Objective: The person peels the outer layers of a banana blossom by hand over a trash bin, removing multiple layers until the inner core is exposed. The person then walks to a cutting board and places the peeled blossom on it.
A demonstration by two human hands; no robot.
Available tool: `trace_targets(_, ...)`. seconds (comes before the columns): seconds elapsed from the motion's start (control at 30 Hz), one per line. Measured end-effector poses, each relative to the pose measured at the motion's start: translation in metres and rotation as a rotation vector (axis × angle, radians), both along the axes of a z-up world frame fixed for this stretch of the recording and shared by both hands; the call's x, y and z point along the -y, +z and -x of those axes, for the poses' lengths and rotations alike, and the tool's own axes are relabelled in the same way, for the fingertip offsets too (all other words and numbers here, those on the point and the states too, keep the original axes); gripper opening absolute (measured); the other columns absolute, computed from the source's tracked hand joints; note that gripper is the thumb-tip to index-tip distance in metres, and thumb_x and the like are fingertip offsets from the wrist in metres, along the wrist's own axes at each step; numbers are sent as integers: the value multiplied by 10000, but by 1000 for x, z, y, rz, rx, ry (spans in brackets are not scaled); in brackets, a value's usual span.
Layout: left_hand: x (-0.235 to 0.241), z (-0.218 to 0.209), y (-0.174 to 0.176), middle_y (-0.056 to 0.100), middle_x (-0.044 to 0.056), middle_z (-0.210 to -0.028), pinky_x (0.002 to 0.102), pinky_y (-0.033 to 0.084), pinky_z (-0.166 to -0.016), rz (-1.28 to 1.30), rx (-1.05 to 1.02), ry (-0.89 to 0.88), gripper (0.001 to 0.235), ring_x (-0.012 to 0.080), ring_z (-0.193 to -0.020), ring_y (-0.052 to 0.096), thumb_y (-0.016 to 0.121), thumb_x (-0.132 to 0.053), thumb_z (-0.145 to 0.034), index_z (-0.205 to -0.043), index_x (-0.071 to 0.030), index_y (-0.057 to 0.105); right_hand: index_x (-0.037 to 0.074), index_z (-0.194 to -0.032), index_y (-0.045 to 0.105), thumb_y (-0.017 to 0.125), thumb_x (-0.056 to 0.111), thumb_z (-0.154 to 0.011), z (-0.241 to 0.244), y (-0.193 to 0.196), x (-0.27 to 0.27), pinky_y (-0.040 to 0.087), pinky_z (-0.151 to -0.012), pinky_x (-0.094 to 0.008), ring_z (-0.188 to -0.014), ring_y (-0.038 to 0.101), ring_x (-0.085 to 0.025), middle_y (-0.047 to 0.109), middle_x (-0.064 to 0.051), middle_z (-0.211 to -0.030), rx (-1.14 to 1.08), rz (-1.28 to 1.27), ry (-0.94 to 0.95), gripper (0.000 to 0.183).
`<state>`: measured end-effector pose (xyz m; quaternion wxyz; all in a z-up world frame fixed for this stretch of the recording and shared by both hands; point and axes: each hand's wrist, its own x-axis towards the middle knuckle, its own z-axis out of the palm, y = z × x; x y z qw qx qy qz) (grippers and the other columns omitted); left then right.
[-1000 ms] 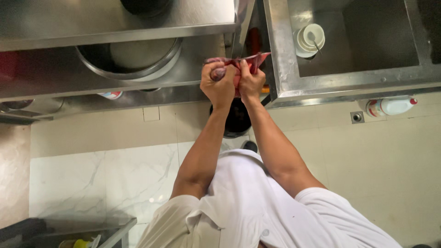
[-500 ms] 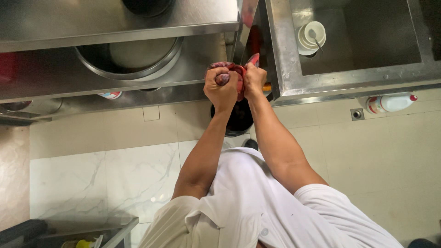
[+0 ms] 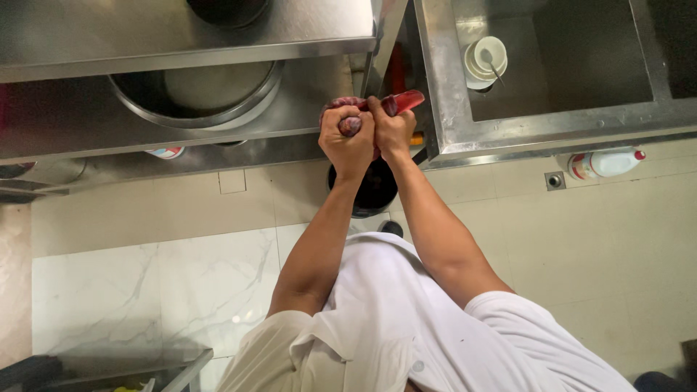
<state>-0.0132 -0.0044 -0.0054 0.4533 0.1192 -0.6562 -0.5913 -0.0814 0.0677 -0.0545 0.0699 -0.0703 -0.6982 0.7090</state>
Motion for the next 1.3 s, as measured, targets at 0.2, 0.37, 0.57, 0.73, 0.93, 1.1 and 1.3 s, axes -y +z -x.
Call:
trace_targets(0.2,-1,-1,-2,686,42,-905,334,547,-845,-12,24,-21,148,201,-900,669,786,-40,-793,-847,-81,654,10,-716,672,803,111,-827,16,-19,-1,522,-533,-325,-573,647,-148,704,-58,-697,97,271,-108,199)
trace_targets(0.37,-2,-1,-4,681,32,-903,338,532,-857,4,17,-15,149,201,-910,653,780,-26,-802,-842,-84,648,-10,-709,660,746,17,-769,35,-29,-5,546,-531,-351,-566,670,-201,705,-101,-692,283,406,-135,108)
trace_targets(0.57,-3,-8,1,688,22,-881,346,528,-855,55,-10,-31,146,206,-904,655,789,-17,-797,-832,-90,667,-22,-708,658,719,21,-746,58,-42,-11,556,-544,-402,-574,663,-248,695,-130,-709,566,455,-181,84)
trace_targets(0.73,-3,-19,4,704,22,-899,342,539,-884,47,-31,-86,159,210,-908,672,791,-20,-833,-840,-90,649,7,-713,610,680,11,-753,69,-81,-29,586,-562,-438,-575,658,-275,657,-125,-688,704,589,-67,81)
trace_targets(0.93,8,-35,0,664,7,-892,267,533,-789,-74,-50,-272,166,114,-844,636,780,41,-820,-864,-56,653,60,-719,565,718,65,-803,101,-121,-70,545,-518,-407,-492,592,-265,612,-119,-638,837,552,306,174)
trace_targets(1.1,28,-21,-13,691,20,-798,225,523,-651,-380,39,-360,151,77,-698,626,755,76,-784,-869,-22,678,24,-867,627,721,192,-840,86,-85,-79,557,-584,-398,-590,646,-250,675,-125,-753,643,253,398,194)
trace_targets(1.3,57,8,-27,697,77,-780,250,555,-652,-722,54,-115,145,139,-702,657,740,115,-737,-805,5,676,43,-1118,639,685,511,-849,28,-20,-85,609,-742,-420,-813,729,-267,753,-134,-979,504,539,719,541)
